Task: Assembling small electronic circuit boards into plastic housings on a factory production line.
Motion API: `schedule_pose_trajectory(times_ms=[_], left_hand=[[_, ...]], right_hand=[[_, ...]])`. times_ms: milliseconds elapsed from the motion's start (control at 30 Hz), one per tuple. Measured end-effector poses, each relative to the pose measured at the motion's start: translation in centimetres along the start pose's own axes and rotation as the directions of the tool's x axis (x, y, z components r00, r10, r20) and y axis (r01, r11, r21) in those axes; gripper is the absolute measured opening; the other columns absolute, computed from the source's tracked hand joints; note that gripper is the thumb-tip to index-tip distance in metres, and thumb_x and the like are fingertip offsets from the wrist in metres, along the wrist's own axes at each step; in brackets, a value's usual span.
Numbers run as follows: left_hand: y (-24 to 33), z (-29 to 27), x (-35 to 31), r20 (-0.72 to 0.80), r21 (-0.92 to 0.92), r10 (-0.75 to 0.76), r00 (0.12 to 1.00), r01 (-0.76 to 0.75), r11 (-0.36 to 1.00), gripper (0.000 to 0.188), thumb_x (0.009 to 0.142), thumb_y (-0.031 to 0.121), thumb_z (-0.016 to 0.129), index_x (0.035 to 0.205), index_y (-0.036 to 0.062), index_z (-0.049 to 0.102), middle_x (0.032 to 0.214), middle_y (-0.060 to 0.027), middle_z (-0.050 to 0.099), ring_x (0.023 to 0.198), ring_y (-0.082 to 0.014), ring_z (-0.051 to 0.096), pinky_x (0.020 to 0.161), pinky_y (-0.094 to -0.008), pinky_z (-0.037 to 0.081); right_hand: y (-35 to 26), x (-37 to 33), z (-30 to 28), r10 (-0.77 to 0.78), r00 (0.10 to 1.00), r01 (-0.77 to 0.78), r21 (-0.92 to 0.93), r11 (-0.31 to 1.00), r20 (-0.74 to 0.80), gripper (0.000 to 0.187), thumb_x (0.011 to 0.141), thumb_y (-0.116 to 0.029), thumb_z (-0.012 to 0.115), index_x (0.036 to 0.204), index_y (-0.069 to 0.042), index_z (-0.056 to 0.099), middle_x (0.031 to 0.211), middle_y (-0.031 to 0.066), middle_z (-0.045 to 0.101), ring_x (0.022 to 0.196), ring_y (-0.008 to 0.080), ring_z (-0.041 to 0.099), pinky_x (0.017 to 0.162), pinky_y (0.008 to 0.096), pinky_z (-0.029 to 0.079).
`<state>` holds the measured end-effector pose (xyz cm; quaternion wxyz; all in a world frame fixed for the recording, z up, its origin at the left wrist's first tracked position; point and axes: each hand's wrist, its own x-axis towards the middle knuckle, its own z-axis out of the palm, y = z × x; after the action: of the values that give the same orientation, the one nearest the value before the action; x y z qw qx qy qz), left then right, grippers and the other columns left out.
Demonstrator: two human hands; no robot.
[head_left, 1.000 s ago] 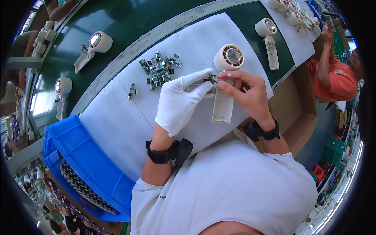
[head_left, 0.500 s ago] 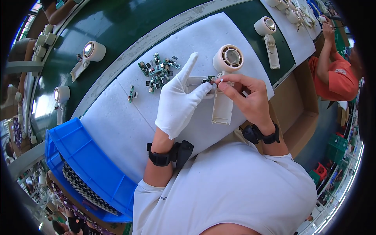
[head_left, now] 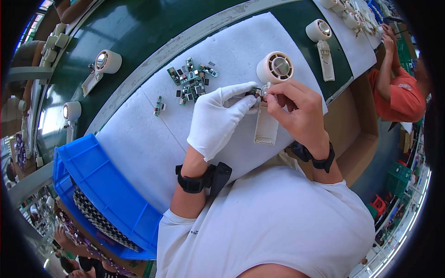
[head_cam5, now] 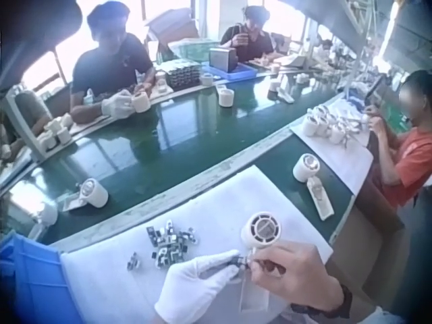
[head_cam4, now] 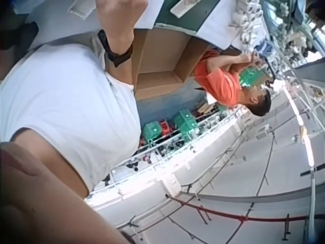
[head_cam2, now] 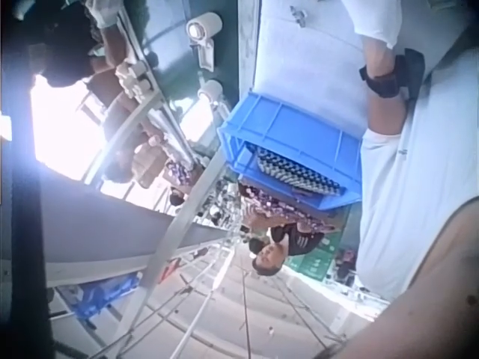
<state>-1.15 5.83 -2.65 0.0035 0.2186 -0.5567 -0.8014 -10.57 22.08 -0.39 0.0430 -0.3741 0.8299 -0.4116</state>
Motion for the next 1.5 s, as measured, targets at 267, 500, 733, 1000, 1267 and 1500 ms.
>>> schedule_pose_trajectory(times_ms=[267, 500, 733, 1000, 1267, 1500], left_hand=[[0.3, 0.2, 0.0, -0.007, 0.003, 0.013, 1.0, -0.013, 1.0, 0.028, 0.092, -0.002, 0.065, 0.119, -0.0059, 0.066, 0.107, -0.012, 0.071, 0.092, -0.016, 0.07, 0.085, -0.0296, 0.059], [0.5, 0.3, 0.0, -0.018, 0.009, 0.005, 1.0, -0.005, 1.0, 0.026, 0.092, -0.002, 0.065, 0.118, -0.0055, 0.067, 0.106, -0.0106, 0.072, 0.092, -0.0143, 0.069, 0.086, -0.0277, 0.057], [0.0, 0.1, 0.0, -0.026, 0.039, 0.071, 0.997, -0.07, 0.997, 0.024, 0.09, -0.005, 0.064, 0.114, -0.0055, 0.069, 0.106, -0.0097, 0.072, 0.095, -0.0135, 0.068, 0.088, -0.0265, 0.056], [-0.8, 1.3, -0.1, -0.083, 0.328, 0.318, 0.945, -0.275, 0.904, 0.029, 0.087, -0.004, 0.068, 0.115, 0.0019, 0.071, 0.103, -0.009, 0.073, 0.09, -0.0124, 0.068, 0.081, -0.0275, 0.055], [-1.0, 3.8, -1.3, -0.102, 0.681, 0.632, 0.768, -0.41, 0.607, 0.029, 0.084, -0.004, 0.072, 0.112, 0.0046, 0.073, 0.099, -0.0093, 0.072, 0.083, -0.014, 0.067, 0.076, -0.026, 0.054], [-0.9, 4.0, -1.4, -0.088, 0.769, 0.691, 0.717, -0.393, 0.505, 0.028, 0.083, -0.005, 0.072, 0.109, 0.0051, 0.074, 0.1, -0.0102, 0.071, 0.082, -0.0175, 0.068, 0.074, -0.0262, 0.054]], right_hand=[[0.9, 0.2, 0.3, -0.197, 0.977, 0.178, -0.203, 0.963, -0.078, 0.01, 0.078, -0.007, 0.075, 0.088, -0.006, 0.072, 0.081, 0.0022, 0.064, 0.059, 0.0115, 0.058, 0.051, 0.0235, 0.044], [0.6, 0.2, 0.4, -0.152, 0.988, 0.148, -0.139, 0.979, -0.025, 0.01, 0.08, -0.007, 0.075, 0.089, -0.006, 0.073, 0.085, 0.0031, 0.065, 0.059, 0.0105, 0.057, 0.05, 0.0222, 0.044], [0.8, 0.1, 0.4, -0.121, 0.993, 0.118, -0.114, 0.986, -0.015, 0.009, 0.082, -0.008, 0.074, 0.091, -0.005, 0.072, 0.087, 0.004, 0.066, 0.059, 0.0108, 0.057, 0.051, 0.0227, 0.044], [1.1, 0.1, 0.6, -0.147, 0.981, 0.144, -0.038, 0.989, -0.124, 0.009, 0.083, -0.007, 0.073, 0.091, -0.003, 0.071, 0.081, 0.0031, 0.063, 0.06, 0.0112, 0.055, 0.053, 0.0233, 0.043], [-0.5, -0.4, 0.8, 0.171, 0.981, -0.149, 0.219, 0.964, -0.086, 0.01, 0.082, -0.007, 0.074, 0.086, 0.0, 0.069, 0.071, 0.004, 0.059, 0.056, 0.0096, 0.051, 0.052, 0.024, 0.042], [-1.0, -0.1, 1.1, 0.216, 0.975, -0.194, 0.27, 0.943, -0.054, 0.012, 0.082, -0.006, 0.074, 0.09, 0.002, 0.07, 0.071, 0.0051, 0.06, 0.056, 0.0099, 0.052, 0.052, 0.0239, 0.042]])
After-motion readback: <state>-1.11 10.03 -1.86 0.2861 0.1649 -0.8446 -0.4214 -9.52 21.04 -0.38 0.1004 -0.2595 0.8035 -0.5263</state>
